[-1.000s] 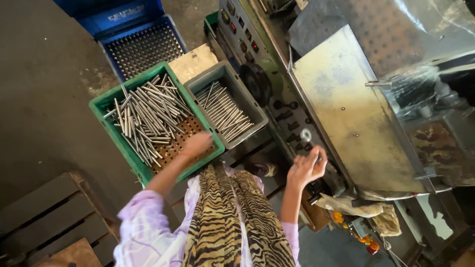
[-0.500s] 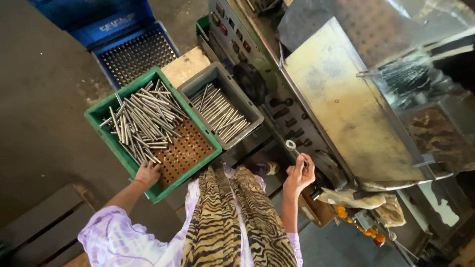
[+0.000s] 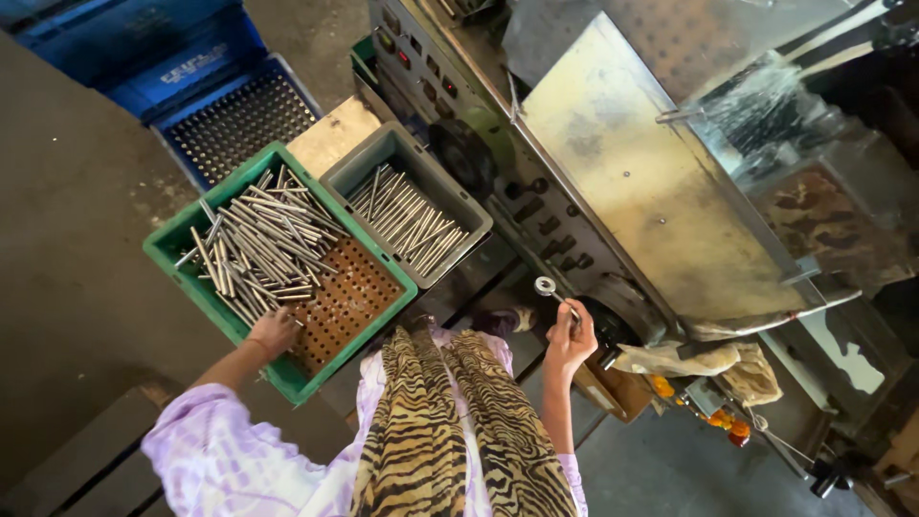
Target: The person repeatedly picks metal rods from a green crate, inserts them into a grinding machine, and operates a lever to grind the rod ends. After each cycle, the person removes the rod and places it into a metal tray. The process is repeated continuously throughout the clip.
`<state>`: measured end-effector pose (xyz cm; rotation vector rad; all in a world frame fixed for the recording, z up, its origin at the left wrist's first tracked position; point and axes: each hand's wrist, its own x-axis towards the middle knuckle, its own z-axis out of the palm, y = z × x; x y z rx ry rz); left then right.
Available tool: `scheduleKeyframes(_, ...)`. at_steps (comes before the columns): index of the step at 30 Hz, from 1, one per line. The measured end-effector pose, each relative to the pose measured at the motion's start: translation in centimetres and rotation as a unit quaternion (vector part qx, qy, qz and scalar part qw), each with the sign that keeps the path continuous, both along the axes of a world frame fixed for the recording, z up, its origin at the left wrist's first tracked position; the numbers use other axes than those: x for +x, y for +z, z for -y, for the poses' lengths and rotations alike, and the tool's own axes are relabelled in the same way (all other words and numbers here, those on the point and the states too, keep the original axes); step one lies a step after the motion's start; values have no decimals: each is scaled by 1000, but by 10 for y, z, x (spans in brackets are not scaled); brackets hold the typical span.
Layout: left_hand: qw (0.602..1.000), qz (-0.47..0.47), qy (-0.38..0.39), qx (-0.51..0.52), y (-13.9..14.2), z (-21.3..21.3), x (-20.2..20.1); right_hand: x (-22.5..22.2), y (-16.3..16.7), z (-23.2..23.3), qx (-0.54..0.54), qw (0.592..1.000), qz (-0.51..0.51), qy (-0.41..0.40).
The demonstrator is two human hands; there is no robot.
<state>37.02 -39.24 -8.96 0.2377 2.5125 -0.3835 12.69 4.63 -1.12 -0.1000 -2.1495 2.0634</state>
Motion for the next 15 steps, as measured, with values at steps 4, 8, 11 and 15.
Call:
scheduleKeyframes(4,984,-130,24,121,9,32,-16,-3,-7,0,19,1000,5,7)
scheduleKeyframes(8,937,-255,222,88,22,52,-49,-13,-8,11,7,1000,9,24)
scheduleKeyframes(11,799,-373,412,230,36,58,-67,-16,-4,21,5,999,-8,32)
scheduleKeyframes(15,479,-383,440,656,62,50,-75,-17,2,31,4,999,-26,42)
